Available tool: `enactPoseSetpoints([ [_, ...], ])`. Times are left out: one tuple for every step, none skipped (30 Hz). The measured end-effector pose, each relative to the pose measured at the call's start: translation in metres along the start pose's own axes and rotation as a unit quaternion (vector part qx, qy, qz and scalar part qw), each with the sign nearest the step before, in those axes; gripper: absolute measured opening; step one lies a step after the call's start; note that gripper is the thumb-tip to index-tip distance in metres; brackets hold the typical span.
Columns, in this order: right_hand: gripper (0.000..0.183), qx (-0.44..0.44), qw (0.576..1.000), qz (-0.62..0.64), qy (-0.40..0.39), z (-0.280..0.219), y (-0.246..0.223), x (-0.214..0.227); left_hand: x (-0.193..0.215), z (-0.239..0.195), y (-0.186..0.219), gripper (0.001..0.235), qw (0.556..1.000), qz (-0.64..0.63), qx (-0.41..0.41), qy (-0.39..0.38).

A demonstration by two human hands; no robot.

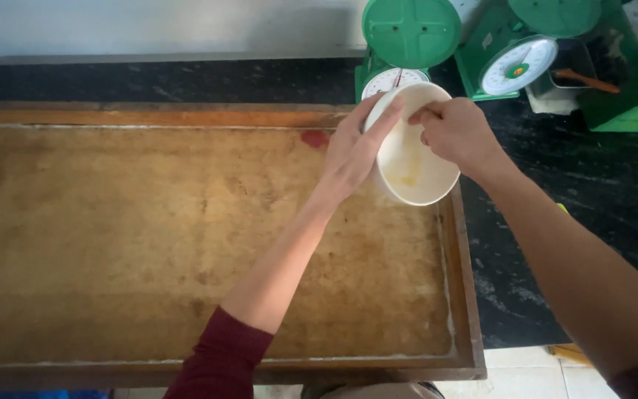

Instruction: The person pours a yellow liquid from a white bowl into a rectangular metal container on a black countertop. They then move the container to a wooden tray and use their fingers to scrape the remaining liquid from the bowl into the container.

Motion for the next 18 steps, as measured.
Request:
enactPoseSetpoints([
  [0.026, 0.03, 0.995, -0.096, -0.013, 0.003, 0.002, 0.0, 0.0, -0.003, 0.003, 0.079, 1.0, -0.013, 0.001, -0.006],
  [0.026, 0.032, 0.995, -0.097, -0.014, 0.004, 0.003, -0.001, 0.0, 0.001, 0.001, 0.079, 1.0, -0.013, 0.001, -0.005],
  [0.027, 0.072, 0.99, -0.119, -0.005, 0.005, 0.003, -0.001, 0.001, 0.004, 0.0, 0.078, 1.0, -0.005, 0.002, -0.016],
  [0.028, 0.112, 0.984, -0.142, 0.003, 0.007, 0.002, -0.001, 0.001, 0.007, 0.0, 0.077, 1.0, 0.003, 0.002, -0.027],
  [0.028, 0.111, 0.984, -0.141, 0.001, 0.004, -0.002, -0.002, 0.001, 0.007, 0.003, 0.077, 1.0, 0.003, 0.004, -0.027],
  [0.029, 0.119, 0.979, -0.165, 0.005, 0.001, -0.007, -0.002, 0.001, 0.007, 0.006, 0.078, 0.999, -0.002, 0.002, -0.043],
  [0.029, 0.127, 0.974, -0.188, 0.008, -0.001, -0.011, -0.003, 0.001, 0.007, 0.009, 0.079, 0.998, -0.007, 0.0, -0.06],
  [0.029, 0.126, 0.974, -0.188, 0.006, -0.003, -0.015, -0.002, 0.001, 0.008, 0.01, 0.079, 0.998, -0.007, 0.002, -0.059],
  [0.029, 0.136, 0.969, -0.205, 0.003, -0.006, -0.02, 0.0, 0.001, 0.009, 0.011, 0.084, 0.998, 0.005, 0.02, -0.059],
  [0.028, 0.145, 0.964, -0.223, 0.001, -0.008, -0.025, 0.001, 0.001, 0.01, 0.012, 0.089, 0.997, 0.016, 0.037, -0.06],
  [0.028, 0.146, 0.964, -0.222, -0.001, -0.012, -0.031, 0.007, 0.005, 0.003, 0.026, 0.089, 0.997, 0.016, 0.039, -0.058],
  [0.027, 0.237, 0.945, -0.224, -0.001, -0.016, -0.042, 0.012, 0.009, -0.004, 0.038, 0.09, 0.992, 0.051, 0.081, -0.08],
  [0.028, 0.325, 0.919, -0.223, 0.0, -0.023, -0.051, 0.016, 0.012, -0.012, 0.048, 0.092, 0.983, 0.085, 0.124, -0.103],
  [0.028, 0.324, 0.92, -0.222, -0.003, -0.025, -0.055, 0.017, 0.013, -0.016, 0.052, 0.092, 0.983, 0.084, 0.127, -0.102],
  [0.028, 0.34, 0.911, -0.233, -0.017, -0.027, -0.061, 0.018, 0.014, -0.019, 0.056, 0.088, 0.98, 0.093, 0.136, -0.11],
  [0.027, 0.356, 0.902, -0.244, -0.03, -0.028, -0.067, 0.019, 0.016, -0.023, 0.061, 0.084, 0.977, 0.101, 0.144, -0.117],
  [0.027, 0.357, 0.902, -0.243, -0.031, -0.031, -0.073, 0.02, 0.017, -0.022, 0.063, 0.084, 0.977, 0.101, 0.145, -0.116],
  [0.027, 0.337, 0.908, -0.245, -0.044, -0.034, -0.079, 0.021, 0.019, -0.021, 0.064, 0.087, 0.973, 0.112, 0.161, -0.124],
])
Point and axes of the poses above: each hand's wrist, its own z-axis towards the middle knuckle, its own x-axis out of the back of the hand, y = z × x, the point moved 2 cm from there along z, towards the middle knuckle, and after that the axes turned 12 degrees about x, right-handed, at the moved point
